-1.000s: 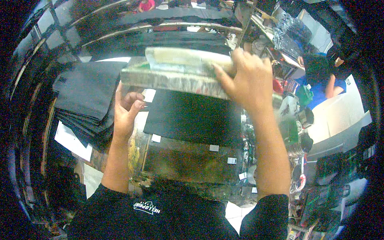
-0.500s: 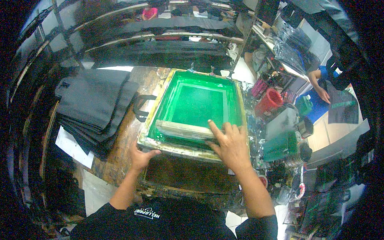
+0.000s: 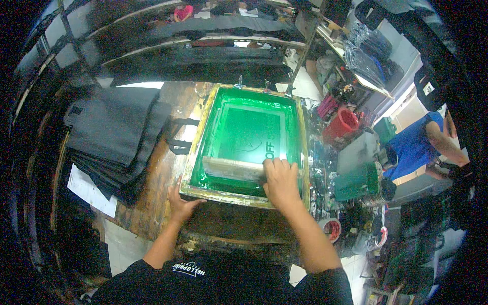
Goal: The person performs screen printing on black tote bags using a squeegee and green ink. They repeatedly place a bag on a table, pull ink across a screen to print a logo, and hand the finished bag to a colleague.
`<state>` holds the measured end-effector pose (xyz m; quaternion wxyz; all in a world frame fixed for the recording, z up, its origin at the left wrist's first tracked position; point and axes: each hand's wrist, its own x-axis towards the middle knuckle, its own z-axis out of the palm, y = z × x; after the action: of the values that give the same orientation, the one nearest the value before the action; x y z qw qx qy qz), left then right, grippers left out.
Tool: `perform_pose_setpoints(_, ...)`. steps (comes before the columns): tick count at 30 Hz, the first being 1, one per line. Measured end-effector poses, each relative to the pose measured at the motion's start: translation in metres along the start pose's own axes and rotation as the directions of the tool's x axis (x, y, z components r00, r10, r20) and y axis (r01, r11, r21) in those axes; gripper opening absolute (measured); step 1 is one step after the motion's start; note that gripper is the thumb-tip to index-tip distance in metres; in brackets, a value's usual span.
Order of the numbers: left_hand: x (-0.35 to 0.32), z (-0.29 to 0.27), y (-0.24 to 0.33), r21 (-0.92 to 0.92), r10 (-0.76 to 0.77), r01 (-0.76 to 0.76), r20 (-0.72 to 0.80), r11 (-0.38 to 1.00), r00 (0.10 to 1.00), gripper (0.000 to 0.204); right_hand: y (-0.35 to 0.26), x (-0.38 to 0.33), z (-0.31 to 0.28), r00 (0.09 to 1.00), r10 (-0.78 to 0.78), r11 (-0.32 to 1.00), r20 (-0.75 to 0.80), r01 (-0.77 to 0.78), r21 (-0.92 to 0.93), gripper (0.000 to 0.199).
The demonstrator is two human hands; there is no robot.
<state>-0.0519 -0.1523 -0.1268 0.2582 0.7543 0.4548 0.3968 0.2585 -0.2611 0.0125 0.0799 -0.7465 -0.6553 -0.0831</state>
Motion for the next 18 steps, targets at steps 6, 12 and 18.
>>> perform_pose_setpoints(6,-0.001,0.002,-0.001,0.000,-0.036,0.036,-0.009,0.999,0.999,0.123,0.016,0.019,-0.016,0.998,0.039,0.999,0.054,-0.040,0.032,0.063)
perform_pose_setpoints(12,0.003,-0.002,0.006,-0.011,-0.059,0.060,0.019,0.998,0.998,0.122,0.019,0.028,-0.046,0.988,0.009,0.999,0.156,-0.016,0.045,0.062)
perform_pose_setpoints(18,0.002,0.001,0.006,-0.018,-0.007,0.006,-0.020,1.000,1.000,0.119,0.000,-0.003,-0.024,0.984,-0.027,0.999,0.177,0.023,0.025,0.062)
